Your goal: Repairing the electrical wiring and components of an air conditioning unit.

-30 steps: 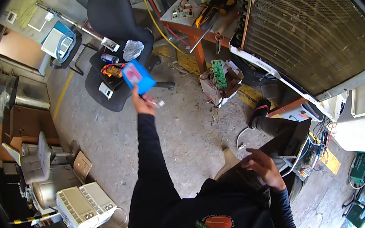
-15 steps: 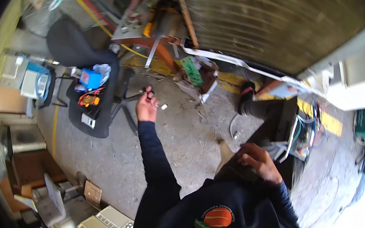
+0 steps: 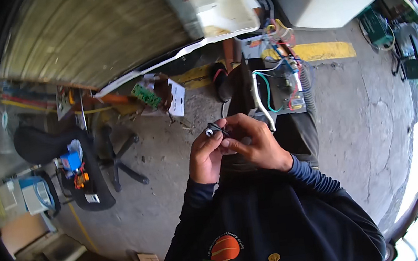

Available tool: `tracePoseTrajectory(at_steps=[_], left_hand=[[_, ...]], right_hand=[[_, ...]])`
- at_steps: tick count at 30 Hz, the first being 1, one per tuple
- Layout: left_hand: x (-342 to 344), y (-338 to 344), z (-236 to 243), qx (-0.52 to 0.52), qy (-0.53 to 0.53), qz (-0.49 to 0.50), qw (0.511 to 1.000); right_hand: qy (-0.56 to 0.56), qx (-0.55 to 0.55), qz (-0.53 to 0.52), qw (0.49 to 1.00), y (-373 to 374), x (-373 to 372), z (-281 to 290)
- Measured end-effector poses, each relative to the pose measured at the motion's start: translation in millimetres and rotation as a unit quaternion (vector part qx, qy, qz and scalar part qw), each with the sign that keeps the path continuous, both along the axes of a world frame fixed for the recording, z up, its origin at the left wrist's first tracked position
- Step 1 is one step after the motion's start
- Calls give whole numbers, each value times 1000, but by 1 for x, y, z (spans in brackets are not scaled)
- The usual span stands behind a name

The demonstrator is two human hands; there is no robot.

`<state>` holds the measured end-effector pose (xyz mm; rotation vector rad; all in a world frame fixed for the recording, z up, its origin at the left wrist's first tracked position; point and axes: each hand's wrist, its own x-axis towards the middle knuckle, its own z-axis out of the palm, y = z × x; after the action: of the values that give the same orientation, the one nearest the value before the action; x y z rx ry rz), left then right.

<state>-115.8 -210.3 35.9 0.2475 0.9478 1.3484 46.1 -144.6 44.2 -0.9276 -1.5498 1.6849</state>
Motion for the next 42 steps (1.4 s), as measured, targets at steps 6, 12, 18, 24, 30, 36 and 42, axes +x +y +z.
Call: tracePoseTrajectory(at_steps=[6,12,18,24,30,36,42], left_hand=[[26,40,11,29,60,-121,990],[65,72,31,75,190,-144,968],[78,78,38,77,241,-128,959],[94,68,41,62,302,-196,931],[101,59,33,109,428,-213,871],[107,50,39,63,329,-220,916],[103,43,29,66,408,-260,873]], right_hand=[[61,-50,-124,989,-1,49,8],[81,-84,-160,980,5,90,16],[65,-56,-213,973,12,114,13],[51,137,-217,965,14,111,7],[79,10,-225,971,-1,112,-12],[101,50,-237,965,-3,116,-25],[85,82,-176,977,-12,128,-31]])
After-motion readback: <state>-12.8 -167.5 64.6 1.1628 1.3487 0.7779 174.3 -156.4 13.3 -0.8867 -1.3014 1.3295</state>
